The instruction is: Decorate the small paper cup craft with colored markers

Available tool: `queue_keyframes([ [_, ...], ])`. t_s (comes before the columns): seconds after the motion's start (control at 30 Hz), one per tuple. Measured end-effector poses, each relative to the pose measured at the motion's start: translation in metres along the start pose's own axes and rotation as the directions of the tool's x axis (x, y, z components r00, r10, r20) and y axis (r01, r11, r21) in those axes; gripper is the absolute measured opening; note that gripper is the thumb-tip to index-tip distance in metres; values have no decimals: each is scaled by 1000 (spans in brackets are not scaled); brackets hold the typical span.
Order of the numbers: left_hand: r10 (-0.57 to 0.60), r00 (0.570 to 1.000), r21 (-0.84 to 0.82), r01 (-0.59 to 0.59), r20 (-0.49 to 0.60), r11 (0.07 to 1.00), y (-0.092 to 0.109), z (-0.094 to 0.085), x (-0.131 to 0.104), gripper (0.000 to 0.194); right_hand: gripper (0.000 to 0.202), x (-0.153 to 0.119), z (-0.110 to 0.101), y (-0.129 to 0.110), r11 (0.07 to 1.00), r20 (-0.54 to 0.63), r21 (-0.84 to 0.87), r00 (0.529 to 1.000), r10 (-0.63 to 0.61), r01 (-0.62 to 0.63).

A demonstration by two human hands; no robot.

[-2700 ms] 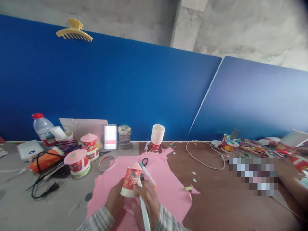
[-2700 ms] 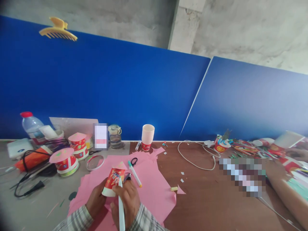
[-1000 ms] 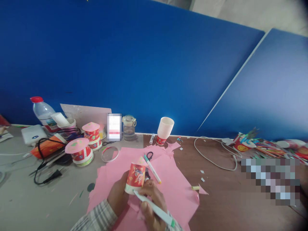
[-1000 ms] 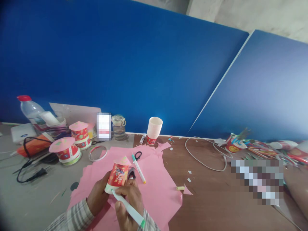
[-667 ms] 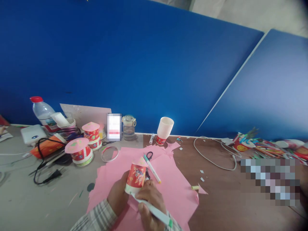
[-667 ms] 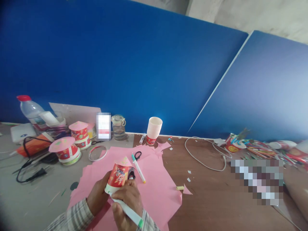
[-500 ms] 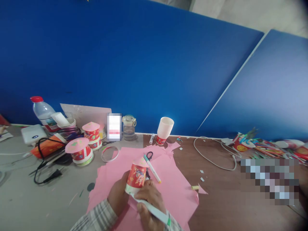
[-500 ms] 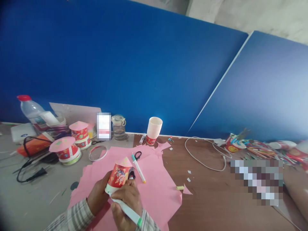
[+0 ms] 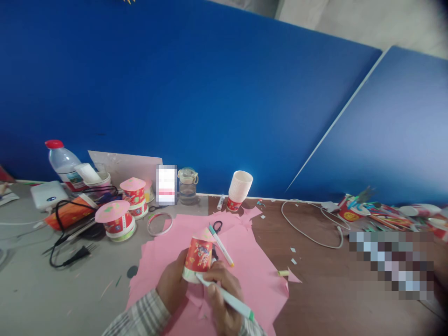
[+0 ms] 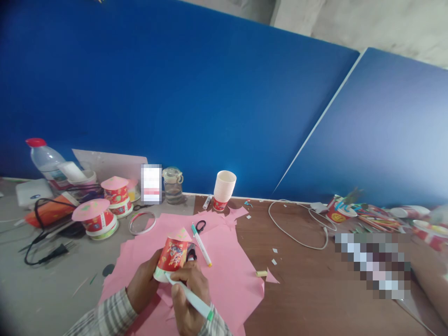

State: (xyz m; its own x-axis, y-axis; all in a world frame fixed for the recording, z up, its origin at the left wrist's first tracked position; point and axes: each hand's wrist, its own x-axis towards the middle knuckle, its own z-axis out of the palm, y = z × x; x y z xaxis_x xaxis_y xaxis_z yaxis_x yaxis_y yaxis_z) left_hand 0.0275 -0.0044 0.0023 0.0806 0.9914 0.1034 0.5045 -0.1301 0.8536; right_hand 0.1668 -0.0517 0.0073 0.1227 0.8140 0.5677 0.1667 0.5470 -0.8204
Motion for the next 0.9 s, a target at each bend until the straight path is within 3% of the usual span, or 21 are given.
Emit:
queue_keyframes([
  [0.07, -9, 1000, -8, 9, 1, 1000, 1, 0, 0, 22, 26, -2, -1, 1, 999, 20, 16, 999, 29, -29],
  [0.37, -28, 1000, 20, 28, 13, 999, 5, -1, 1, 22, 20, -1, 4, 0, 996, 32, -6, 996, -87, 87],
  [0.6, 4, 1000, 0, -4, -2, 1000, 6, -2, 1, 22, 19, -3, -4, 3, 997, 20, -66, 999, 31, -30],
  [0.9, -20, 1000, 33, 19, 20, 999, 12, -3, 0, 20, 22, -6, 3, 0, 994, -25, -88, 997, -68, 66],
])
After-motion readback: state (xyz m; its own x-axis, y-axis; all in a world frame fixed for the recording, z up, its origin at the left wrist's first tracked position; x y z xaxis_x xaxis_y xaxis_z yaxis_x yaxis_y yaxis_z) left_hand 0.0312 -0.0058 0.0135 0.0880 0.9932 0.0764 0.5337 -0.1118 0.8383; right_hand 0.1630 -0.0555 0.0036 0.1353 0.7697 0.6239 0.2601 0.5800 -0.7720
